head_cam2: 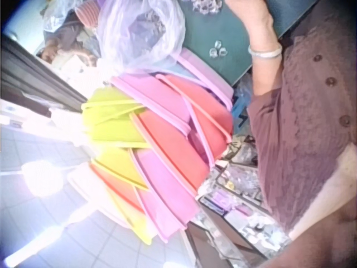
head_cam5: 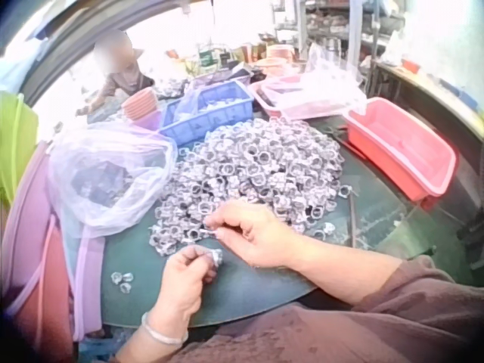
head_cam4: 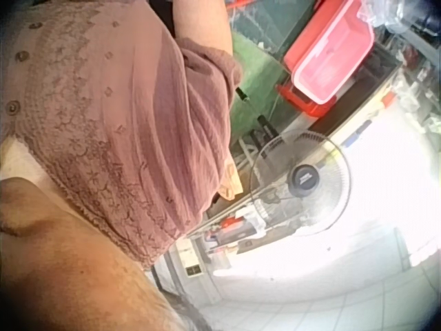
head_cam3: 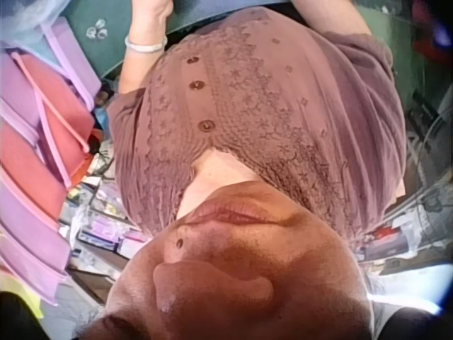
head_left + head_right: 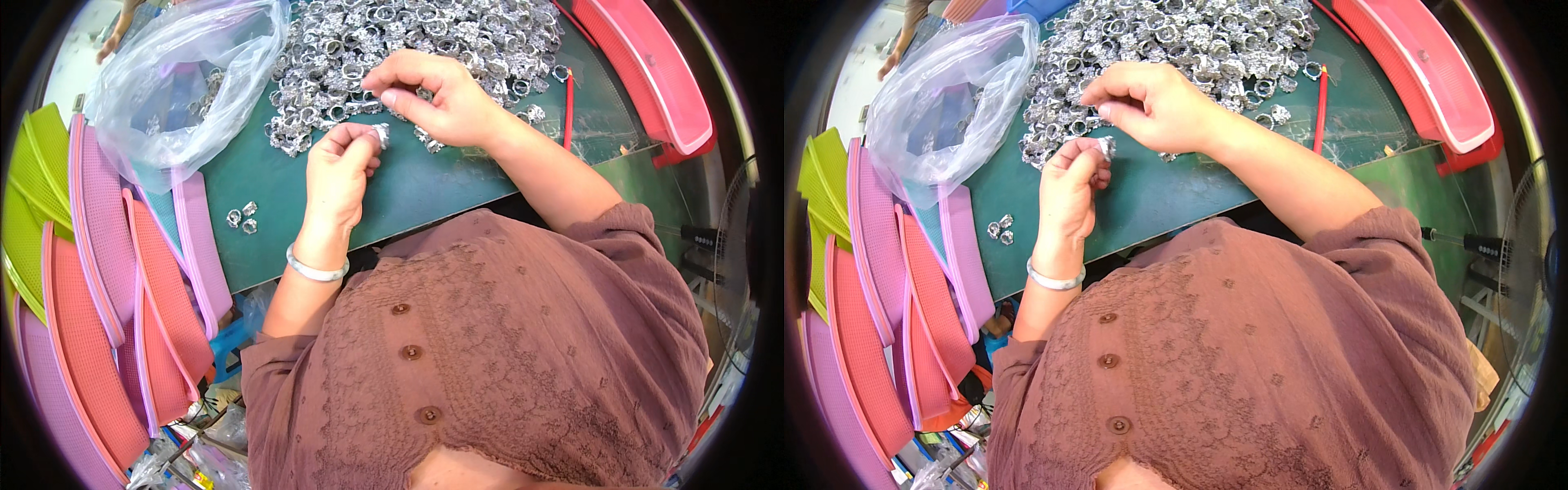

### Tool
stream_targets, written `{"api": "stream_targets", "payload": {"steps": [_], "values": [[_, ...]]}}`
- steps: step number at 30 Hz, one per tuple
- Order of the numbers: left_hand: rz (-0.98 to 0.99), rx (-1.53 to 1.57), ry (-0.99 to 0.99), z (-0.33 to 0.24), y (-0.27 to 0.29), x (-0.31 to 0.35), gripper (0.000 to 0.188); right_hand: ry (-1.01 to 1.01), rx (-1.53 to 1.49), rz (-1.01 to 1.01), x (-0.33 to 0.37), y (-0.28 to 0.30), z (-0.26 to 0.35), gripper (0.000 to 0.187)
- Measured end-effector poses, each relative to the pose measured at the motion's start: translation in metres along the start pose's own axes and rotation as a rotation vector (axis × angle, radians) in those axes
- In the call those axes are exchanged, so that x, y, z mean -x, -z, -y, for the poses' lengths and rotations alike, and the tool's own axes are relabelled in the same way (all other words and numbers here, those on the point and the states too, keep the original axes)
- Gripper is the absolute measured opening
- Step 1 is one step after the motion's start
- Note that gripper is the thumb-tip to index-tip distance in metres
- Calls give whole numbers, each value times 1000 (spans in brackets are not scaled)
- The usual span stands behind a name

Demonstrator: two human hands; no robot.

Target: The person picks up metal components one by one from a pile, turns them over in their hands, and sorts them into smaller groups on the workstation.

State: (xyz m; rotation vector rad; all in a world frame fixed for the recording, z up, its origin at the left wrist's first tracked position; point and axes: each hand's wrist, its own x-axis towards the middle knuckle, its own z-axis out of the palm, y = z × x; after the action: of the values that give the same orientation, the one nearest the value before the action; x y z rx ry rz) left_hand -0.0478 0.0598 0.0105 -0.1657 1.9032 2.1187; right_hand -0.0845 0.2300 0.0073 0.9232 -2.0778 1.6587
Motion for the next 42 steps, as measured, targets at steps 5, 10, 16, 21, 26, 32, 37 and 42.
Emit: {"api": "stream_targets", "payload": {"steps": [5,10,16,21,26,32,37,42], "values": [[-4,320,61,-2,10,-4,5,46,40,211,-2,2,6,29],[47,372,61,-5,4,2,6,59,64,232,0,-2,3,33],[55,404,52,-3,2,2,9,55,68,222,2,-2,0,32],[69,378,41,-3,4,4,13,38,23,238,1,-1,3,29],[78,360,25,-4,4,6,15,44,-11,256,2,-1,0,30],[65,321,17,-6,2,9,17,22,-40,299,2,0,2,30],[60,293,25,-7,1,9,17,22,-49,337,1,0,4,31],[53,223,24,-6,2,9,18,14,-18,343,1,-1,3,28]]}}
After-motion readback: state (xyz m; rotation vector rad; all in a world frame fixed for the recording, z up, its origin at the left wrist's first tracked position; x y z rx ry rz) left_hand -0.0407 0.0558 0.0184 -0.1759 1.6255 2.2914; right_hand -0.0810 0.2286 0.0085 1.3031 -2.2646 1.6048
